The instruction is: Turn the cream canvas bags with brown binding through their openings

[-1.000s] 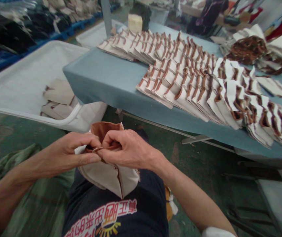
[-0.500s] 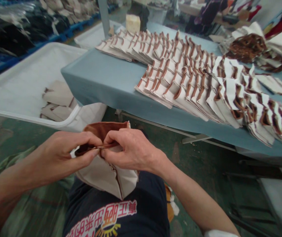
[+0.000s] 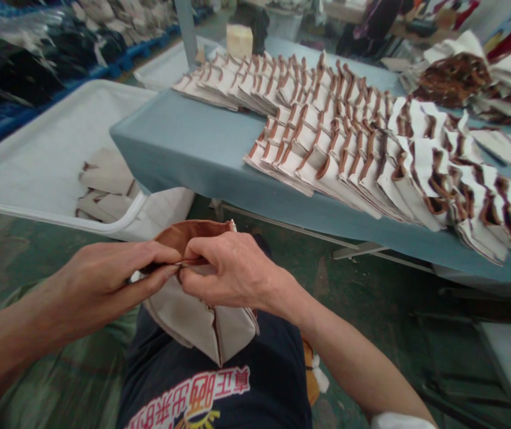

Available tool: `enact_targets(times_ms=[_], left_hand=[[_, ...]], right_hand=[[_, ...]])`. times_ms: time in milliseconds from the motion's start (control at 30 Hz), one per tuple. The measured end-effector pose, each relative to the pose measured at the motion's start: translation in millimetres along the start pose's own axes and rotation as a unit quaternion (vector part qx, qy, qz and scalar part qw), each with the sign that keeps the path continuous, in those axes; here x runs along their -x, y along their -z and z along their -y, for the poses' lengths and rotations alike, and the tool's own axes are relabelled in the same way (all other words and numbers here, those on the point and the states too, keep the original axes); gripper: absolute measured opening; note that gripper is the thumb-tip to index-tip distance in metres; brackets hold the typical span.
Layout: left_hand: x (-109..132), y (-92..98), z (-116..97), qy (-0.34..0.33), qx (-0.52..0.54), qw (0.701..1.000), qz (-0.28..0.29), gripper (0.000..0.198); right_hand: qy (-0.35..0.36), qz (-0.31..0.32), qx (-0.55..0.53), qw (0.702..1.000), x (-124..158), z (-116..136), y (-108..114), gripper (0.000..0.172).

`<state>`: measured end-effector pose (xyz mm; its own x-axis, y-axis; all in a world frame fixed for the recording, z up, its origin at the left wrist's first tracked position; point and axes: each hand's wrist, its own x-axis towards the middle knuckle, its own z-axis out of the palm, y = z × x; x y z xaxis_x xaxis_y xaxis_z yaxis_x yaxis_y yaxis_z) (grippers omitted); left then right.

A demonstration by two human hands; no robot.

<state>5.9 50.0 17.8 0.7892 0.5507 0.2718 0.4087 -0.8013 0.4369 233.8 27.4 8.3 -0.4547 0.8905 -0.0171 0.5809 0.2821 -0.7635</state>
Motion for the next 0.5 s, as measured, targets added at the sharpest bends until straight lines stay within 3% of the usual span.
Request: enact_targets(times_ms=[267,400,500], left_hand=[[4.8,-15.5,-6.6,-0.102,-0.098,0.986,-0.086,0.019],[14.1,-26.4,-9.0,-0.107,-0.086,0.983,-0.124,0.018],[19.7,-30.7,-12.6,-0.097,-0.089,0.983,-0.125,0.024]], right_hand=[[-0.025,0.033,-0.152,0.987,5.0,-6.6,-0.3,0.013],[-0.085,0.074,-0.307,0.945,9.2,-8.8,-6.1,0.011],[-0.114,0.097,-0.398,0.905,12.3,-10.2,-9.6,0.018]])
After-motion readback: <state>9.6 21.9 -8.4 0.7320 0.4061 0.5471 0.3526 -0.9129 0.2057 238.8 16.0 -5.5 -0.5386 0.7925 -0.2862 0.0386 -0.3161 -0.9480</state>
